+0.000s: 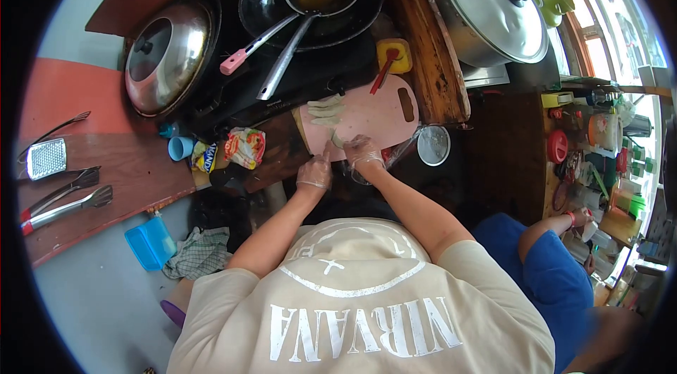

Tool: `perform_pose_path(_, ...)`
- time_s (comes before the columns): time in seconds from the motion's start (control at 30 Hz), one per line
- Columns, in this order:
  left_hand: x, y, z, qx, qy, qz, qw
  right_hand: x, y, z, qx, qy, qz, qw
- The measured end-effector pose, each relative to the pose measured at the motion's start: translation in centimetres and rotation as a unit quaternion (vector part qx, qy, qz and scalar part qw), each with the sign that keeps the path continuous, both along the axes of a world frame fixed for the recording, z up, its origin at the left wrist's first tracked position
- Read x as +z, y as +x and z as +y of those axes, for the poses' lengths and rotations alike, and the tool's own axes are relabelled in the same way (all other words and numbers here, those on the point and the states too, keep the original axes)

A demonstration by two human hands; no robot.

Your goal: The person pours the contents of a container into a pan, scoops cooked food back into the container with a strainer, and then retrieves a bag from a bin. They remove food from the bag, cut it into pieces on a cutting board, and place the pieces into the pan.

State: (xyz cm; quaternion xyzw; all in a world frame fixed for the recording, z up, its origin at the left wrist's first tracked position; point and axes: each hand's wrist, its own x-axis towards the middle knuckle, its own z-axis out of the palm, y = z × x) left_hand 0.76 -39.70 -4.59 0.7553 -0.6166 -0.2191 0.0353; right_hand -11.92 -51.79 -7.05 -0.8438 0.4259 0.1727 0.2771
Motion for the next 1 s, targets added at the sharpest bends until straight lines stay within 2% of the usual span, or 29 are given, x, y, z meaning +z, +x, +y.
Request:
perform_pose_path(0.03, 0.0, -0.3, -0.1, -0.005, 0.019, -0.019, 1.000, -0.2, -0.2, -0.1, 0.091, -0.038, 0.022, 0.995)
perform_pose_path(0.17, -1.0, -0.8, -0.4, 0.008, 0.033, -0.023, 0.999, 0.5, -0.6, -0.2, 0.057, -0.047, -0.013, 0.997)
perform_pose_path(0.27, -1.6, -0.9, -1.2, 0.013, 0.024, -0.007, 1.000, 1.5, -0.6, -1.1, 0.132, -0.036, 0.029, 0.990)
perform_pose_path(0.33, -1.9, -0.9, -2.0, 0.026, 0.017, -0.005, 0.999, -1.1, -1.1, -1.0, 0.024, 0.032, -0.023, 0.999)
perform_pose_path(0.37, -1.6, -1.0, -2.1, 0.031, 0.015, -0.006, 0.999, -4.7, -1.5, -0.6, 0.029, 0.030, -0.024, 0.999)
perform_pose_path(0.4, -1.0, -1.1, -2.3, 0.053, 0.000, 0.004, 0.999, -9.3, -2.1, 0.0, -0.078, 0.101, -0.121, 0.984)
perform_pose_path(0.43, -0.9, -1.3, -2.2, 0.074, -0.013, 0.015, 0.997, -9.9, -2.2, 0.1, -0.185, 0.171, -0.214, 0.944)
perform_pose_path(0.47, -0.9, -1.7, -1.9, 0.075, -0.013, 0.016, 0.997, -10.6, -2.3, 0.2, -0.184, 0.172, -0.213, 0.944)
perform_pose_path(0.53, -1.1, -2.5, -0.9, 0.068, -0.073, 0.026, 0.995, -11.1, -2.3, 0.7, -0.283, 0.230, -0.215, 0.906)
perform_pose_path(0.57, -1.4, -2.8, -0.5, 0.071, -0.071, 0.024, 0.995, -9.0, -2.1, 0.4, -0.281, 0.233, -0.215, 0.906)
perform_pose_path(0.6, -1.8, -3.2, -0.3, 0.060, -0.059, 0.006, 0.996, -5.2, -1.8, -0.3, -0.184, 0.167, -0.137, 0.959)
perform_pose_path(0.63, -1.9, -3.4, -0.1, 0.048, -0.046, -0.012, 0.998, -3.4, -1.6, -0.6, -0.085, 0.096, -0.056, 0.990)
perform_pose_path(0.67, -2.1, -3.5, -0.2, 0.047, -0.044, -0.012, 0.998, -4.9, -1.7, -0.3, -0.086, 0.098, -0.056, 0.990)
perform_pose_path(0.73, -2.6, -3.8, -0.6, 0.040, -0.065, 0.002, 0.997, -8.4, -2.2, 0.3, -0.203, 0.184, -0.160, 0.948)
perform_pose_path(0.77, -2.7, -3.8, -1.0, 0.042, -0.065, 0.005, 0.997, -9.2, -2.5, 0.7, -0.202, 0.184, -0.158, 0.949)
perform_pose_path(0.83, -2.7, -3.7, -1.9, 0.079, -0.039, 0.024, 0.996, -10.4, -2.5, 0.8, -0.281, 0.227, -0.149, 0.921)
perform_pose_path(0.87, -2.6, -3.6, -1.9, 0.082, -0.041, 0.023, 0.996, -8.4, -2.3, 0.4, -0.278, 0.226, -0.149, 0.922)
perform_pose_path(0.93, -2.2, -3.7, -1.6, 0.120, -0.127, 0.072, 0.982, -2.0, -1.8, -0.3, -0.375, 0.359, -0.133, 0.844)
perform_pose_path(0.97, -1.8, -3.9, -1.4, 0.120, -0.125, 0.074, 0.982, -4.7, -2.0, 0.1, -0.376, 0.359, -0.131, 0.844)
perform_pose_path(1.0, -1.3, -4.2, -1.2, 0.114, -0.126, 0.073, 0.983, -10.2, -2.3, 1.0, -0.331, 0.337, -0.180, 0.863)
